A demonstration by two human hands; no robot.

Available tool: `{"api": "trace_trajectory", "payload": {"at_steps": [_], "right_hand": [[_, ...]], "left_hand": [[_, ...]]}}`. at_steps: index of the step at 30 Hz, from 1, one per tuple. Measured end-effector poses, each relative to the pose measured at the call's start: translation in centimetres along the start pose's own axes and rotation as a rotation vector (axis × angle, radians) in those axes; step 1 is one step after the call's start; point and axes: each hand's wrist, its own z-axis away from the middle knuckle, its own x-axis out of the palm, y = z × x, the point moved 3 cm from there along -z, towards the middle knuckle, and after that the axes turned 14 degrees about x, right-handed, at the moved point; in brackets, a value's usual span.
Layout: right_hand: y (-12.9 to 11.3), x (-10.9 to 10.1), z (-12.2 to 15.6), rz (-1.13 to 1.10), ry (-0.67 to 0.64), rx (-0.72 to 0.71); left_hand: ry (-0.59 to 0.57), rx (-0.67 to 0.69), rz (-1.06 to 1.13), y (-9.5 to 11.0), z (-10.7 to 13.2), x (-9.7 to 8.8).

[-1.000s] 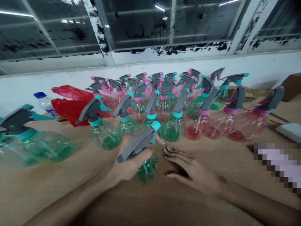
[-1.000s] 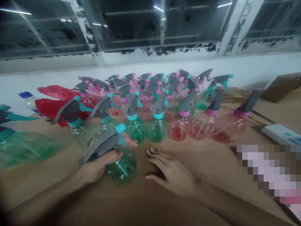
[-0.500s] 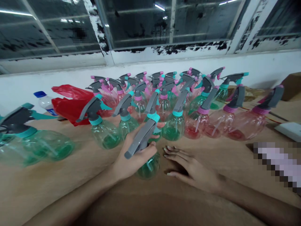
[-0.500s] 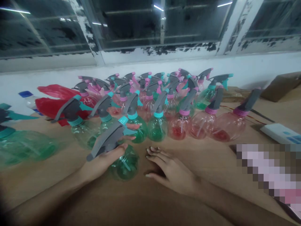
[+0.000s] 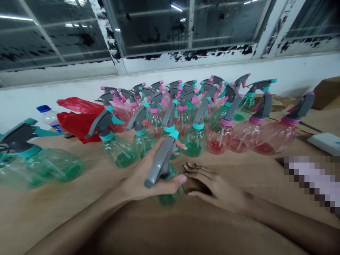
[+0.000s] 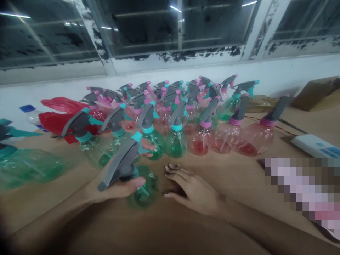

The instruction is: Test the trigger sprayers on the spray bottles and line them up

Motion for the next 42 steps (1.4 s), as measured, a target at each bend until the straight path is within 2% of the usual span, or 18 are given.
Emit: {"api": "trace_trajectory", "payload": {"at_steps": [5, 10, 18, 27, 42], "right_hand": [[0.0, 0.0, 0.1, 0.005, 0.018, 0.004], [0.0, 0.0, 0.1, -0.010, 0.029, 0.005], [0.0, 0.1, 0.1, 0.018, 0.016, 0.004], [0.0, 0.0, 0.0, -0.005, 0.010, -0.003], [-0.1, -0.1, 0.1, -0.009, 0.010, -0.002]], "left_hand": [[0.081, -0.018, 0.116, -0.5, 0.3, 0.5], [0.096, -0.009, 0.104, -0.7, 0.7, 1.2], [0.124, -0.011, 0.114, -0.3, 0.7, 1.2], [0.086, -0.024, 0.087, -0.1, 0.2, 1.1], [0.104, -0.017, 0.082, -0.1, 0.2, 1.2]]}}
